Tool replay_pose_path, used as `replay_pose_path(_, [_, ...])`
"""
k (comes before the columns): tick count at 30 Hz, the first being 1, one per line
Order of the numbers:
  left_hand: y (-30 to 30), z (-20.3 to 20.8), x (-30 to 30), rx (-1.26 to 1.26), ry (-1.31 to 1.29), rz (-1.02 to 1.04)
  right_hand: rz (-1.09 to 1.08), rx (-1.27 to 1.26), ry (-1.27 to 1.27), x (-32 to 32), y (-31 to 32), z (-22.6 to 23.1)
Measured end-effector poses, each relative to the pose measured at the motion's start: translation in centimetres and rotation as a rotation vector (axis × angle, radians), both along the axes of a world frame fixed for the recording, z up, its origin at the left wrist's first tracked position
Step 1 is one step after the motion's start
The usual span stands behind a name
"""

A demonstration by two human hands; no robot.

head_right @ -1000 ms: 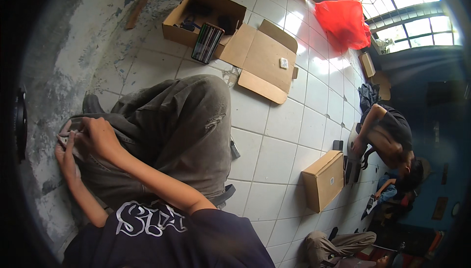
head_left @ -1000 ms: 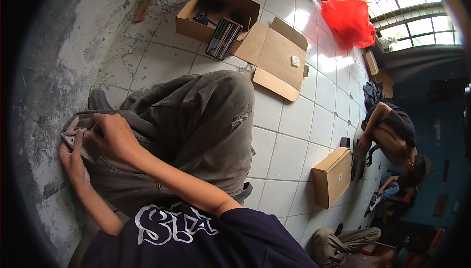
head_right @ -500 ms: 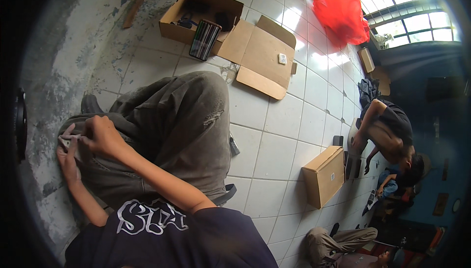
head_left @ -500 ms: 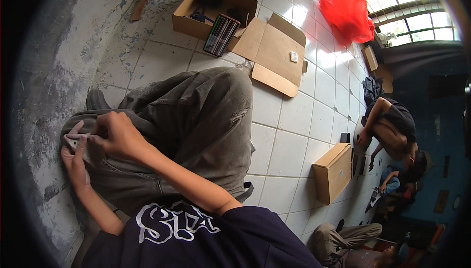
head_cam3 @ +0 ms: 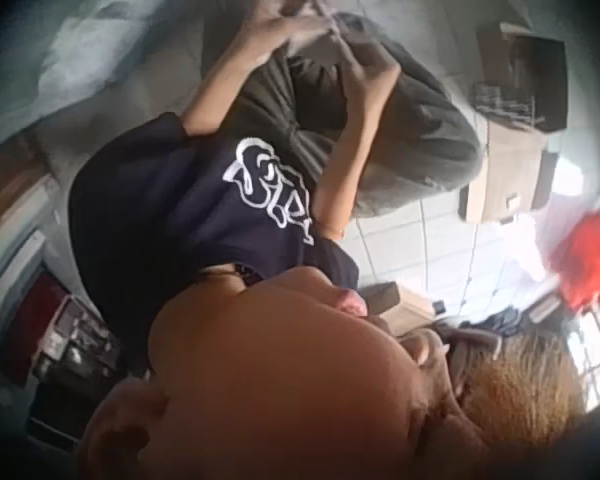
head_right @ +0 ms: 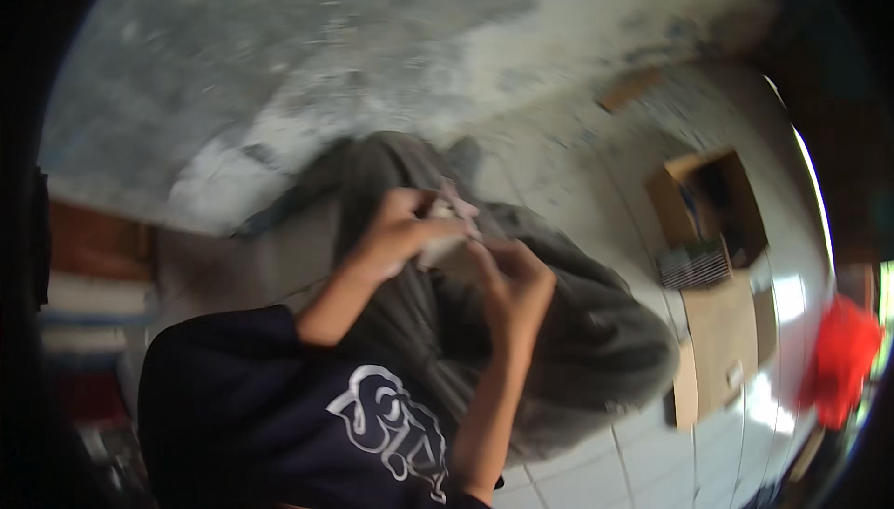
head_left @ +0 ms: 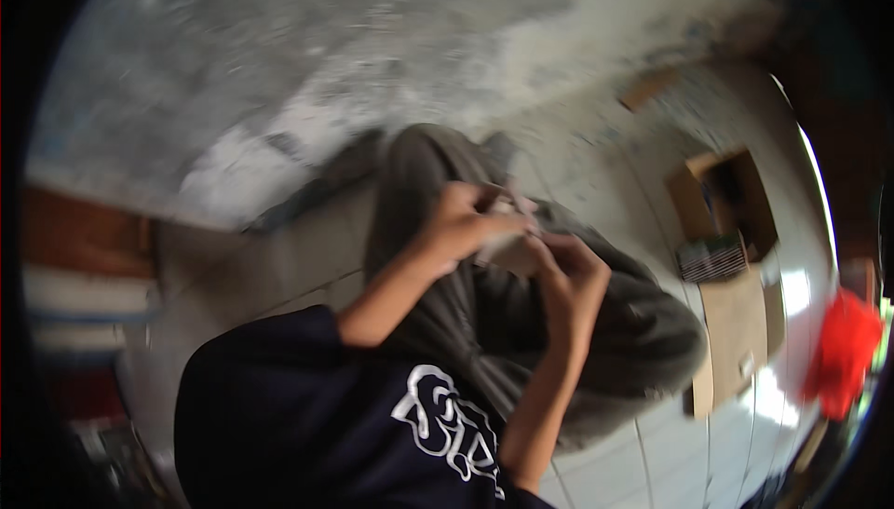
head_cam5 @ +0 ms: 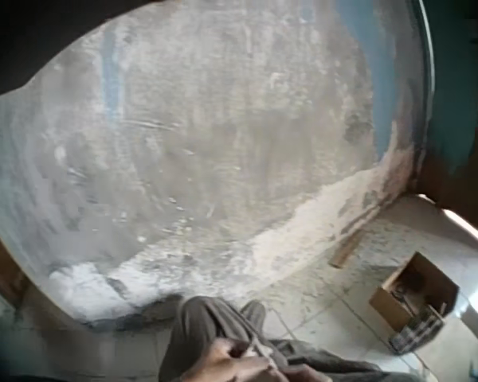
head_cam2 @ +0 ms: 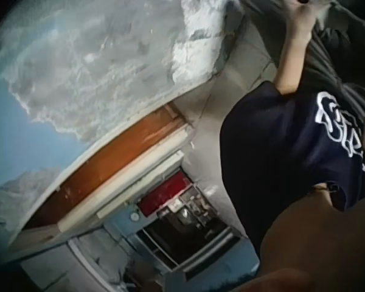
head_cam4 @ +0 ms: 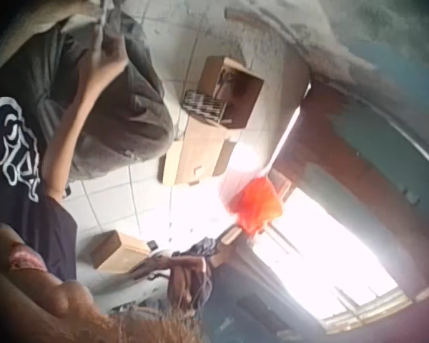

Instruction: The person sands a wall with sandpaper, folds and rolls the sandpaper by hand, and uses it to sand the wall again.

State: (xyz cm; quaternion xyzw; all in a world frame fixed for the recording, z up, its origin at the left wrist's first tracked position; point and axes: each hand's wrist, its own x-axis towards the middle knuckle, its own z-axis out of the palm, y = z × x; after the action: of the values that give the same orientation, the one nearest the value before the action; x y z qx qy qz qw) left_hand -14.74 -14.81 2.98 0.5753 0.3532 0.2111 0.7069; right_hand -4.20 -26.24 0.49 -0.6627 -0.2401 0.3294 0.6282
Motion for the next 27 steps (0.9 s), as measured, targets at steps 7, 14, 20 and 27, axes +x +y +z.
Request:
replay_pose_path(7, [0.9,-1.1,-0.5,0.044,-0.082,-0.023,-0.037,0.066,0.087,-0.8,0.9,1.0])
replay_pose_path(14, [1.2,-0.4,0.0,-0.035,-0.071,-0.028,-0.057,-0.023,-0.094,-0.7,1.2,0.9])
replay_pose_path(20, [0.7,-0.3,0.5,-0.054,-0.052,0.005,-0.123,0.013,-0.148,-0.8,1.1,0.6])
replay_pose_path(27, [0.3,-0.3,1.3,-0.034,-0.237,-0.087,-0.051,0.085,0.062,-0.5,-0.4,1.3])
